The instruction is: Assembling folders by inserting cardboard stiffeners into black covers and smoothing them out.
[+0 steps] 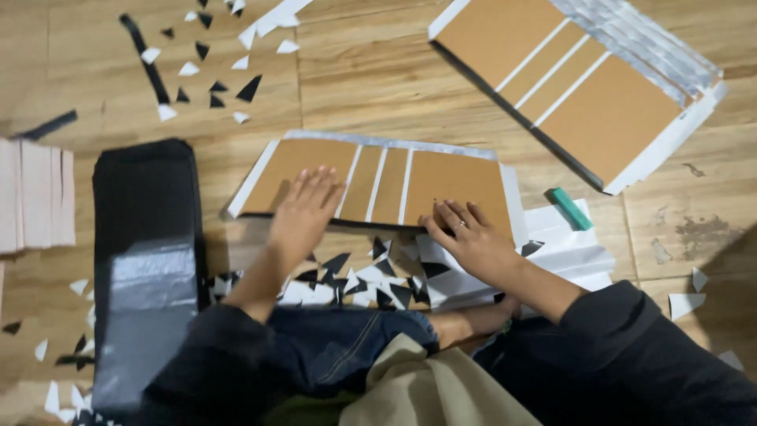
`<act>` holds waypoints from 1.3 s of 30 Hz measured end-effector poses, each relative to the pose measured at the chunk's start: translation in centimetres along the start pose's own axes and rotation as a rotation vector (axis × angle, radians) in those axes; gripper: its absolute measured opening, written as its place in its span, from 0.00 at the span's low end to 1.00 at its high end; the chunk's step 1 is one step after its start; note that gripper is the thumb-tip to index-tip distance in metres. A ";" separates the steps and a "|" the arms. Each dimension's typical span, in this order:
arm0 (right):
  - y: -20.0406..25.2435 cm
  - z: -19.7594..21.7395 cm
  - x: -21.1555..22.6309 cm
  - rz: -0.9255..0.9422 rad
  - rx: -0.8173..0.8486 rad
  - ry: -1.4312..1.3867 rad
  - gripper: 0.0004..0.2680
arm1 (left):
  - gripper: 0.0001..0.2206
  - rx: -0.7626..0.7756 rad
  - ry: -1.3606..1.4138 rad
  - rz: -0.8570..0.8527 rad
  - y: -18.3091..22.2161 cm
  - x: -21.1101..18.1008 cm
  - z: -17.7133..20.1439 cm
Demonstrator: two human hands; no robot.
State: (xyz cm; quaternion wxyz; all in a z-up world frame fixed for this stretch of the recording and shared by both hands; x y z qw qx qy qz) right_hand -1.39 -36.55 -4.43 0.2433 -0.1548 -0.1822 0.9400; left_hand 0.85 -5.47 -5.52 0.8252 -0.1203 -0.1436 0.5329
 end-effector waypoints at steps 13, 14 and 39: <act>-3.2 4.4 0.2 0.090 0.445 -0.315 0.17 | 0.26 1.106 0.210 0.301 3.9 6.0 4.3; -4.5 5.2 -1.2 0.085 0.521 -0.303 0.17 | 0.22 1.119 0.367 0.323 2.0 6.7 6.0; -12.4 -15.9 -16.8 -0.119 0.297 0.471 0.36 | 0.23 0.016 -0.511 0.194 -11.1 11.7 -7.3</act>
Point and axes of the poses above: each hand's wrist, its own y-axis away from the middle knuckle, its own z-axis out of the back of the hand, x = y × z, the point moved 1 cm from there along -y, towards the middle knuckle, and after that the axes turned 10 degrees about z, right-handed, at the moved point
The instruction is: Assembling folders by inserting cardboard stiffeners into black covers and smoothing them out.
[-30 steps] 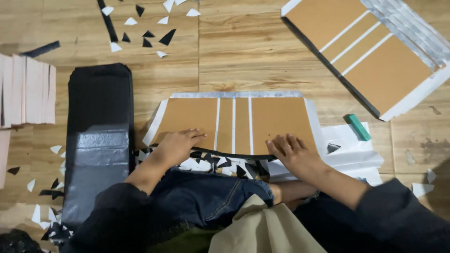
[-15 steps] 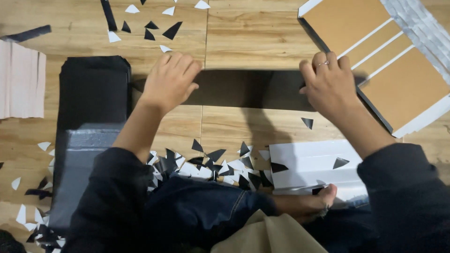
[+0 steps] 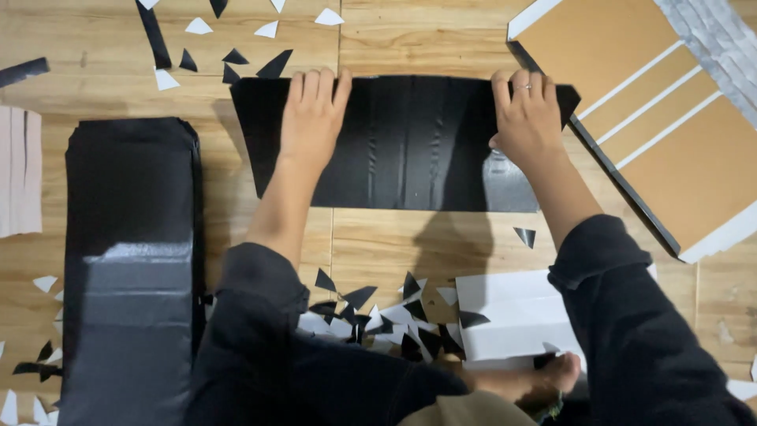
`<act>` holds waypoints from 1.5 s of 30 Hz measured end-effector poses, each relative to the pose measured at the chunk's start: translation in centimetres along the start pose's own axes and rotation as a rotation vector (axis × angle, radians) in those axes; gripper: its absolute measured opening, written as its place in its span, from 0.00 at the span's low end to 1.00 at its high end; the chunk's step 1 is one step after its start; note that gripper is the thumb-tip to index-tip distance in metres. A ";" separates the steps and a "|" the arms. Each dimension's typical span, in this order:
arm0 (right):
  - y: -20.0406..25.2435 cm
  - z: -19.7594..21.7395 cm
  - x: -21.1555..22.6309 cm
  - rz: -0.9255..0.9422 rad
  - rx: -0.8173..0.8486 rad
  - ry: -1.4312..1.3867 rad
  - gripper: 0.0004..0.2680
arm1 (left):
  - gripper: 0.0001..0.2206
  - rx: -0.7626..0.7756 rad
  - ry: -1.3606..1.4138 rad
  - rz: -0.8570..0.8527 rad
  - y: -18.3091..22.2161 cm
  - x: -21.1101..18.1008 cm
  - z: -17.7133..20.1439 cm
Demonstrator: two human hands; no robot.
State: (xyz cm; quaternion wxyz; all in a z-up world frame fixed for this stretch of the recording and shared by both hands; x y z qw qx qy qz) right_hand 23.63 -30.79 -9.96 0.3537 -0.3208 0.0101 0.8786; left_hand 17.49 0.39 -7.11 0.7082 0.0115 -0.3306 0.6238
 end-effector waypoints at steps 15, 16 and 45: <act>1.6 -0.7 9.9 -0.268 0.191 -0.756 0.21 | 0.37 0.460 0.699 0.105 6.7 -8.3 0.2; 1.7 0.0 12.2 -0.279 0.191 -0.751 0.21 | 0.37 0.454 0.702 0.095 6.9 -8.3 -0.1; 24.8 -6.8 2.1 -0.349 0.285 -0.133 0.12 | 0.57 1.145 0.860 0.606 6.6 -6.6 3.8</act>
Point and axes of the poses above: each hand's wrist, its own y-axis away from the middle knuckle, its own z-axis out of the back of the hand, x = y × z, the point moved 1 cm from there along -y, towards the middle knuckle, and after that the axes turned 10 degrees about z, right-handed, at the moved point
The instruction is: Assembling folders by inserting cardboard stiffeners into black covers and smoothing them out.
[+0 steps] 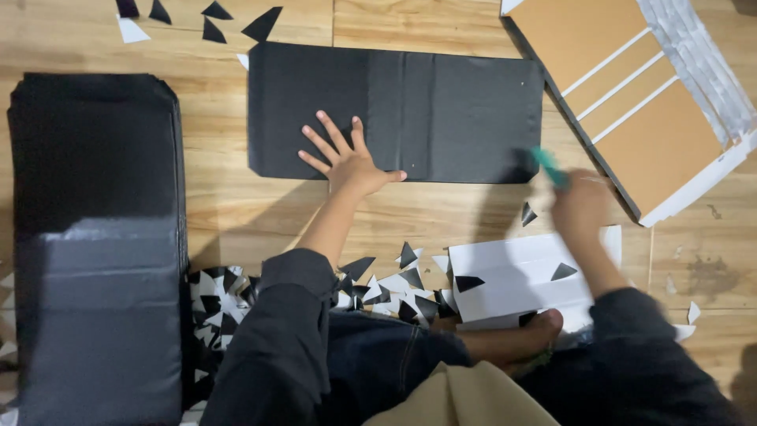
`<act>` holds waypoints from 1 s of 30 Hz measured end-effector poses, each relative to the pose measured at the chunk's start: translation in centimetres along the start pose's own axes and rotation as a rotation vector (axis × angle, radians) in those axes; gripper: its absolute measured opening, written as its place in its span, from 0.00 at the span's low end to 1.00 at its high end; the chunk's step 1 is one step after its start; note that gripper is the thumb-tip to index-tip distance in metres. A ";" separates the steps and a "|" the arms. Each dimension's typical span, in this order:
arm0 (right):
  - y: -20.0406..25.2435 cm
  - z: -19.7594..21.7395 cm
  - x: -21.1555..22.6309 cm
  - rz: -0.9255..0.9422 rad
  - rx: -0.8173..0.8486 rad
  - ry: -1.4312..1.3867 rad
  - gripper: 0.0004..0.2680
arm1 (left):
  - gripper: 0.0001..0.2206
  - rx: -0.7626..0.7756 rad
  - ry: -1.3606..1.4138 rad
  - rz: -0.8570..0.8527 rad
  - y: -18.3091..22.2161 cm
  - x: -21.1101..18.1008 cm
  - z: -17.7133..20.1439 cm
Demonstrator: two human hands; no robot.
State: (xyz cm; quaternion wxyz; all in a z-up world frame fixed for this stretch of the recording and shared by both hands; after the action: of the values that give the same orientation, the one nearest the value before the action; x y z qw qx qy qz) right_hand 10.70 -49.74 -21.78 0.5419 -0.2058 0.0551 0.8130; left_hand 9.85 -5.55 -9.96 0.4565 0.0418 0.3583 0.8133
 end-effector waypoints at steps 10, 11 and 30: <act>-6.6 13.4 22.6 -0.011 -0.143 -0.629 0.12 | 0.57 -0.010 -0.006 0.007 0.1 -0.3 -0.2; -5.9 12.5 21.3 -0.067 -0.088 -0.639 0.13 | 0.56 -0.001 0.035 0.004 0.6 -0.5 0.4; -4.1 12.1 16.8 0.026 -0.205 -0.552 0.07 | 0.27 -0.258 -0.259 -0.224 -4.8 5.4 1.8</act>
State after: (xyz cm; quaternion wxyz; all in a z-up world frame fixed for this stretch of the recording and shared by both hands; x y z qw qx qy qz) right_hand 5.60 -29.87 -16.86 0.5025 -0.0298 -0.1742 0.8463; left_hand 10.82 1.15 -13.01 0.5881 0.0471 0.1917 0.7843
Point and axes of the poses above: each hand's wrist, its own y-axis away from the middle knuckle, its own z-axis out of the back of the hand, x = y × z, the point moved 1 cm from there along -y, towards the middle knuckle, and after that the axes turned 10 degrees about z, right-handed, at the moved point
